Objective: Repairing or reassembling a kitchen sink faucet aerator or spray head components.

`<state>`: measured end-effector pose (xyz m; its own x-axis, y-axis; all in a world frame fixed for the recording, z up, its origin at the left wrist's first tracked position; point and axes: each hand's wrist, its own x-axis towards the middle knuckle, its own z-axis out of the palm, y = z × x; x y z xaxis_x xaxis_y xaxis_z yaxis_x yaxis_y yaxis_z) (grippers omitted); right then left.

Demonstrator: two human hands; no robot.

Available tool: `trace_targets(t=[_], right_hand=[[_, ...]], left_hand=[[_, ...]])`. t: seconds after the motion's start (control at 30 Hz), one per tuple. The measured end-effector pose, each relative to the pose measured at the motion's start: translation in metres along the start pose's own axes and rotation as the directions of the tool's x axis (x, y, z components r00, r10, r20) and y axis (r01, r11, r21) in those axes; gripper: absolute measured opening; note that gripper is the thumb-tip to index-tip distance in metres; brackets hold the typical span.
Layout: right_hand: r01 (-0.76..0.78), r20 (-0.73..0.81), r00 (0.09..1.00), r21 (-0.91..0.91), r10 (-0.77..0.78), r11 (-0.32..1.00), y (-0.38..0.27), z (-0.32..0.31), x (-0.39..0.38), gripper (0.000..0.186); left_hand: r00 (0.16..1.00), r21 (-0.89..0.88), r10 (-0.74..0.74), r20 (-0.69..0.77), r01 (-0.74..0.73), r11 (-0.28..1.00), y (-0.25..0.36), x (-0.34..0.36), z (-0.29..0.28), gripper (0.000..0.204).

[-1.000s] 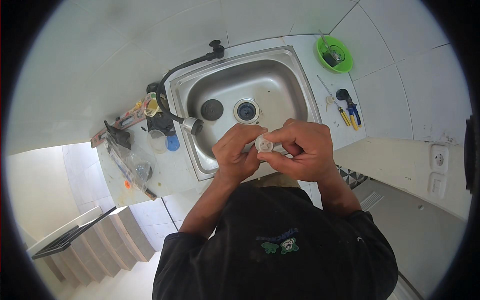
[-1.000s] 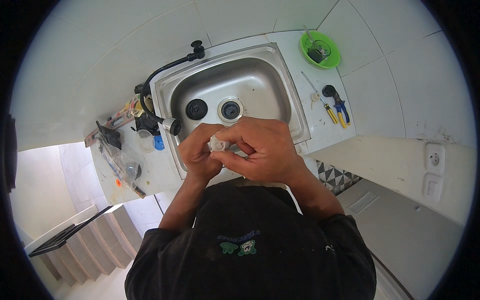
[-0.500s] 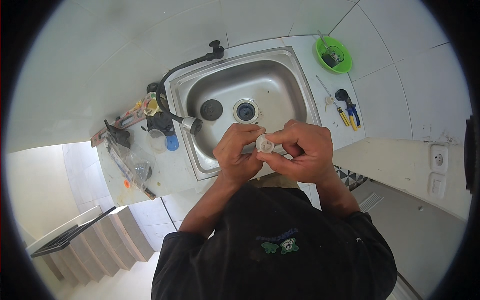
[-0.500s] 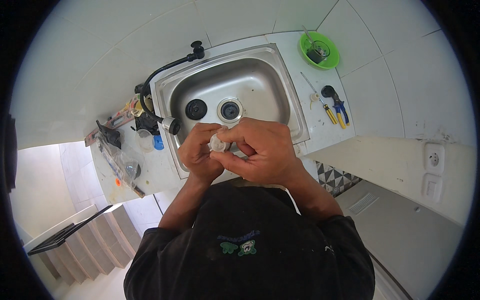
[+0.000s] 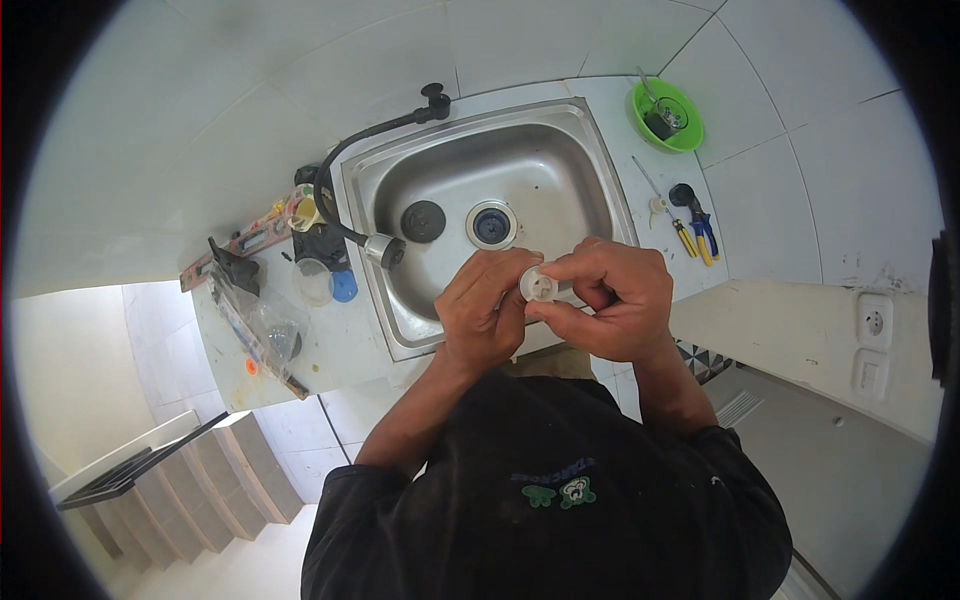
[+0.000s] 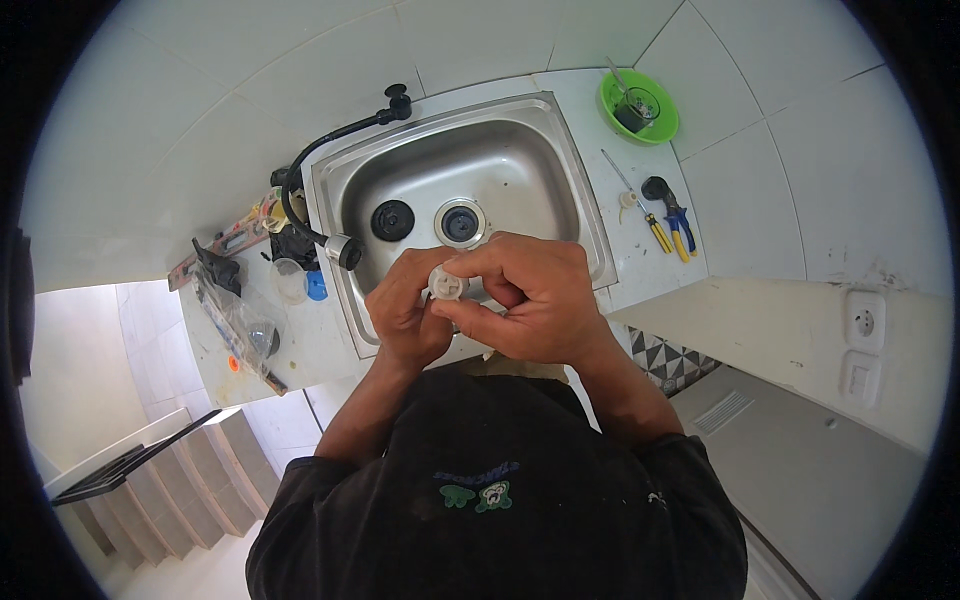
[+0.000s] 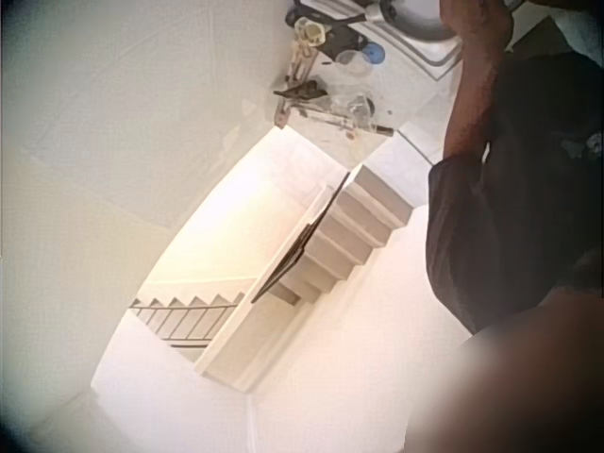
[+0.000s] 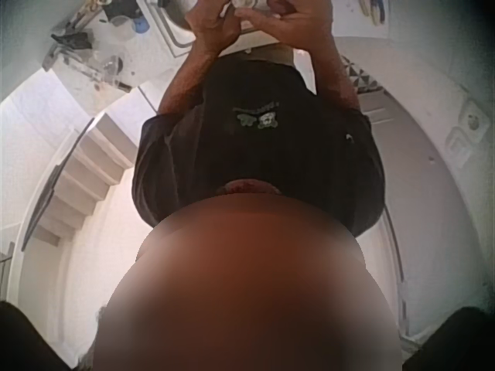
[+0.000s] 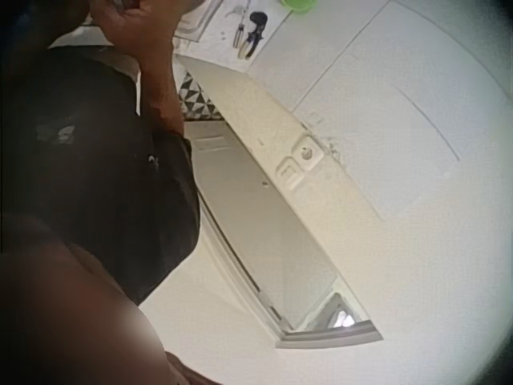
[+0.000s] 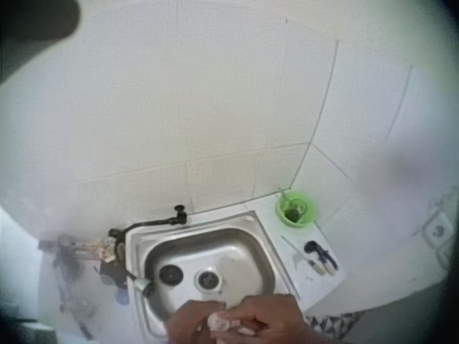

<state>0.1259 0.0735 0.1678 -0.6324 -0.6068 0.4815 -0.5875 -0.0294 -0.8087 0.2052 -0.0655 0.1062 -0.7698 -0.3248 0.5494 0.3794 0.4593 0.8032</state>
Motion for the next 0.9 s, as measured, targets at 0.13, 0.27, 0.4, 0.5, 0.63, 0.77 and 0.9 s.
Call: trace_targets(t=[0.13, 0.27, 0.4, 0.5, 0.63, 0.77, 0.9], right_hand=[[-0.024, -0.005, 1.0, 0.003, 0.024, 1.0, 0.001, 0.001, -0.001, 0.032], [-0.117, 0.018, 0.993, 0.056, 0.116, 0.992, 0.005, 0.0, -0.002, 0.029], [-0.2, 0.074, 0.978, 0.036, 0.197, 0.979, 0.004, -0.003, 0.0, 0.03], [-0.43, 0.184, 0.901, 0.264, 0.393, 0.863, 0.01, -0.001, -0.002, 0.035], [-0.449, 0.321, 0.761, 0.888, 0.564, 0.1, 0.024, -0.002, -0.005, 0.041], [-0.478, 0.295, 0.682, 0.872, 0.669, 0.104, 0.027, 0.001, -0.01, 0.044], [-0.498, 0.314, 0.712, 0.857, 0.628, 0.136, 0.034, 0.0, -0.018, 0.043]], left_hand=[[0.998, 0.007, -0.035, 0.053, 0.034, 0.999, 0.002, 0.0, -0.001, 0.028], [0.992, -0.149, -0.104, 0.07, 0.114, 0.982, 0.005, 0.002, 0.0, 0.026], [0.977, -0.284, -0.198, 0.076, 0.212, 0.935, 0.0, -0.003, -0.005, 0.033], [0.956, -0.366, -0.256, 0.14, 0.29, 0.884, -0.006, -0.009, -0.005, 0.037], [0.902, -0.498, -0.415, 0.117, 0.415, 0.761, -0.01, -0.011, -0.007, 0.035], [0.89, -0.564, -0.441, 0.115, 0.424, 0.709, -0.017, -0.016, -0.009, 0.031], [0.881, -0.53, -0.452, 0.142, 0.453, 0.717, -0.019, -0.018, -0.012, 0.031]])
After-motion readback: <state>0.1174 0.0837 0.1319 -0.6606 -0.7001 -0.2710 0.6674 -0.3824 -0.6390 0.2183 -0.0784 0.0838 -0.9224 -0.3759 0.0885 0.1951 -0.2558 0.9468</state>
